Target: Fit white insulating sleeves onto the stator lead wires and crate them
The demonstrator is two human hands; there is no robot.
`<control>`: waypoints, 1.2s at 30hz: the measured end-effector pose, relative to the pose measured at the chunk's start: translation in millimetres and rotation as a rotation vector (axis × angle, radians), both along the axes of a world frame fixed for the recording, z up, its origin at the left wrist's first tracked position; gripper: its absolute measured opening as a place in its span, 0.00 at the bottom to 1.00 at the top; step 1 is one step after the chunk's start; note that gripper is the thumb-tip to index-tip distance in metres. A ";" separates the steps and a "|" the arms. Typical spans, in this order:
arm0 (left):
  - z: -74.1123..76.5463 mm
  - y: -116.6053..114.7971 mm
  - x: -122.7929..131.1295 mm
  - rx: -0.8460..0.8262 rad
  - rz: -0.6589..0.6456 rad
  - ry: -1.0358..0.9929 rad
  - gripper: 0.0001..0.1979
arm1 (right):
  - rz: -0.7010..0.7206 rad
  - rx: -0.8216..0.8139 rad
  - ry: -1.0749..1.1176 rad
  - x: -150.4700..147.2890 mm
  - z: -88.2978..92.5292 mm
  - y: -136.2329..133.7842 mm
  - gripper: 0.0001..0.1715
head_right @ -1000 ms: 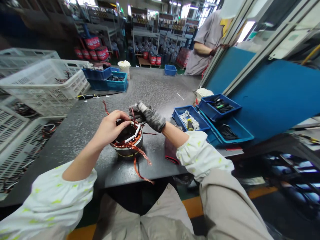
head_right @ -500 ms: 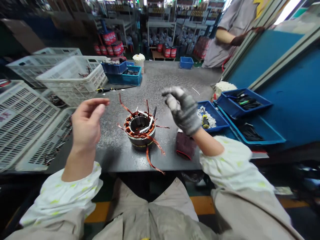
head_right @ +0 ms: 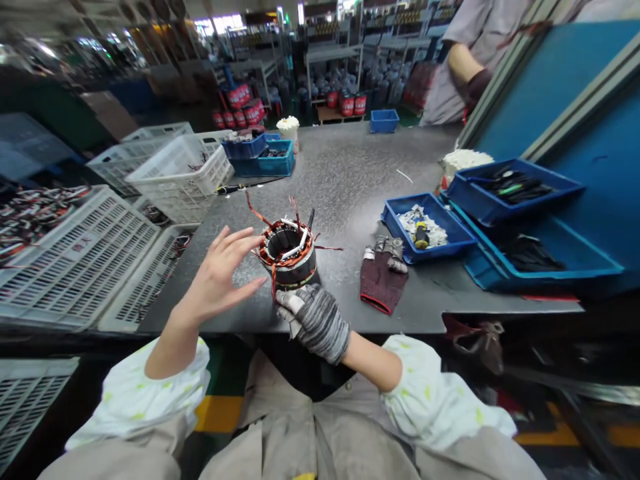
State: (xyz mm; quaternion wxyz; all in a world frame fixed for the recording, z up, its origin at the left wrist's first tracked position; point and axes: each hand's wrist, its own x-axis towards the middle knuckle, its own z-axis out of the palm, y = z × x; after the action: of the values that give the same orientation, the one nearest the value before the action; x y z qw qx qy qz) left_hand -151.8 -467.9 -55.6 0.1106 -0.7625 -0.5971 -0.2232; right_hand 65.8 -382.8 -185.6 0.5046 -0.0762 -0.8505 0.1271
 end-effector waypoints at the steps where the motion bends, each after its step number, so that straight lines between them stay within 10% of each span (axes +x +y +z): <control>1: 2.6 2.1 -1.1 -0.015 0.005 0.026 0.29 | -0.002 -0.008 0.000 1.2 -0.1 -0.6 0.15; 8: 6.3 31.7 3.9 -0.082 -0.064 0.100 0.30 | -0.007 0.005 0.107 34.4 13.0 -6.5 0.17; 14: -28.3 71.5 22.4 -0.079 -0.032 -0.062 0.29 | -0.343 -0.268 0.146 51.5 -28.7 18.0 0.17; 24: -21.1 111.6 -50.7 0.260 0.479 -1.260 0.27 | -0.461 -0.213 0.029 53.1 -70.4 19.5 0.15; 31: -53.2 89.9 -114.1 -0.136 0.759 -0.120 0.24 | -0.418 -0.264 0.005 54.8 -71.0 19.3 0.16; 36: -19.2 75.4 -154.1 -0.275 0.511 0.112 0.13 | -0.416 -0.274 -0.002 56.5 -64.5 18.8 0.16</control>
State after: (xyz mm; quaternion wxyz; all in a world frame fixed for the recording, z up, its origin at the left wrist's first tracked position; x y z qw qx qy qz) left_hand -305.9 -392.5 -74.9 0.0915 -0.6063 -0.7875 -0.0628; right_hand 122.3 -364.1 -250.1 0.5041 -0.3176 -0.7918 0.1343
